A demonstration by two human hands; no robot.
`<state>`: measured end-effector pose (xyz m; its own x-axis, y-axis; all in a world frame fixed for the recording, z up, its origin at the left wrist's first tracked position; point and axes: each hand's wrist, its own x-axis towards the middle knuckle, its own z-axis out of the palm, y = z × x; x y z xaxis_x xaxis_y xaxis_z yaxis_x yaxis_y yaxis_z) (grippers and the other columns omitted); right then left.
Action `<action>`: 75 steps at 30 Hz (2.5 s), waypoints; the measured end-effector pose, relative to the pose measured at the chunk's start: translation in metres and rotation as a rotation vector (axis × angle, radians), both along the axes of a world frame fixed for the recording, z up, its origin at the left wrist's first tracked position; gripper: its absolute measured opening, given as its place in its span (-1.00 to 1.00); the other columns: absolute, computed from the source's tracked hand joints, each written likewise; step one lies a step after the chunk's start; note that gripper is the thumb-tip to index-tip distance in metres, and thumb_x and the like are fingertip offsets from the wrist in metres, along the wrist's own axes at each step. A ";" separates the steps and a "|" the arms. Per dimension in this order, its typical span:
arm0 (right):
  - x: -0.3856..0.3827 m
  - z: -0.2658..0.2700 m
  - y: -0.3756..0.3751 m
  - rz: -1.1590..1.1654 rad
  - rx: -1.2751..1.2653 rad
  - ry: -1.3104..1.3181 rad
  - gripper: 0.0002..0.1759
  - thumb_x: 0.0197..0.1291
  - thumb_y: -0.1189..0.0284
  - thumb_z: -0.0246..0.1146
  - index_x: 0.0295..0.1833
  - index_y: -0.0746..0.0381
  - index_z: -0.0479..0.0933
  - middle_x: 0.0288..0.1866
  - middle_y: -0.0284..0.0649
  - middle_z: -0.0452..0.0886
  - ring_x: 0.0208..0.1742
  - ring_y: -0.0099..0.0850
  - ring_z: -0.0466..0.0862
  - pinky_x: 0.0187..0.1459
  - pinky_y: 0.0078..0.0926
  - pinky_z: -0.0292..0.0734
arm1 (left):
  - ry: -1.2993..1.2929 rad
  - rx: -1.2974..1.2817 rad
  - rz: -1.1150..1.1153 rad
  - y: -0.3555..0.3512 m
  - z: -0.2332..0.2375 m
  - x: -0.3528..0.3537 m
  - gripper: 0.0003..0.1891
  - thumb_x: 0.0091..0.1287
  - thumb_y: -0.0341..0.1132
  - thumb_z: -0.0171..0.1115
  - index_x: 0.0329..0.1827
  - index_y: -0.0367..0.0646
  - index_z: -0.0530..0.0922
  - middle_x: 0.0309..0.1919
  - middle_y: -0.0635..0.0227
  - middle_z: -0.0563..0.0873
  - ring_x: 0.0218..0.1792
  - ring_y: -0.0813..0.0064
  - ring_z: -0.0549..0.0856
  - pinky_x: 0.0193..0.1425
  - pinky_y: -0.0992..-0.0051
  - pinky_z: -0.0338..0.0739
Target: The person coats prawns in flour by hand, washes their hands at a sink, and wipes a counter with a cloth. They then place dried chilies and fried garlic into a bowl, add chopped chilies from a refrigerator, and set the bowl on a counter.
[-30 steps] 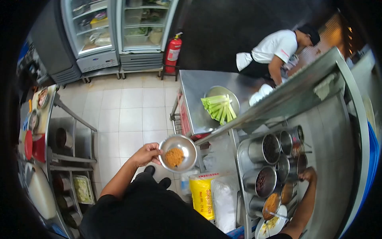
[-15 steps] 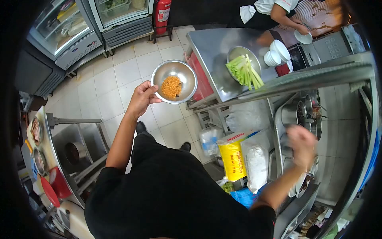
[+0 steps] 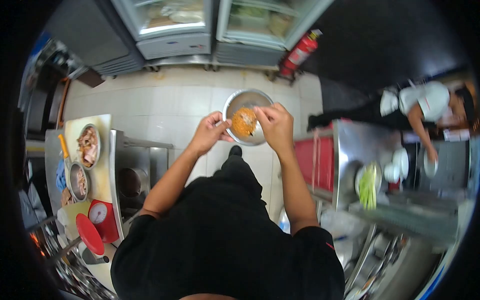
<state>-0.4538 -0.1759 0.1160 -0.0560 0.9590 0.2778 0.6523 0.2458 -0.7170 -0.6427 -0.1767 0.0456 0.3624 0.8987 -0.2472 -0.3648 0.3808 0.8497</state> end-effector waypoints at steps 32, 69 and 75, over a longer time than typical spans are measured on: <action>-0.718 -0.084 0.676 0.731 0.714 -1.088 -0.60 0.19 0.39 -0.04 0.02 0.37 0.53 0.33 -0.05 0.29 0.43 -0.10 0.09 0.37 -0.05 -0.05 | 0.510 -0.221 0.699 0.415 -0.103 -0.621 -0.92 0.14 -0.41 0.14 -0.49 -0.16 0.47 -0.69 0.42 0.52 -0.72 0.68 0.46 -0.73 0.68 0.22; -0.795 -0.069 0.694 0.399 0.259 -1.706 -0.49 0.26 0.25 -0.10 0.28 0.21 0.34 0.24 -0.16 0.39 0.28 -0.13 0.29 0.18 -0.02 0.06 | 0.531 -0.301 0.782 0.451 -0.187 -0.769 -0.87 0.13 -0.42 0.14 -0.56 -0.14 0.42 -0.70 0.38 0.49 -0.73 0.60 0.47 -0.71 0.58 0.31; -0.779 -0.083 0.624 0.324 0.421 -1.478 -0.56 0.20 0.30 -0.07 0.07 0.36 0.44 0.00 -0.02 0.47 0.08 -0.13 0.39 0.10 -0.01 0.11 | 0.497 -0.316 0.697 0.465 -0.195 -0.789 -0.80 0.13 -0.42 0.15 -0.61 -0.08 0.34 -0.74 0.43 0.43 -0.78 0.64 0.39 -0.76 0.61 0.22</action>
<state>-1.2328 0.4479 0.0331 -0.6899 0.7234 0.0272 0.5694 0.5191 0.6374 -1.4320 0.2884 -0.1494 -0.4509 0.7384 -0.5015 -0.2193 0.4530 0.8641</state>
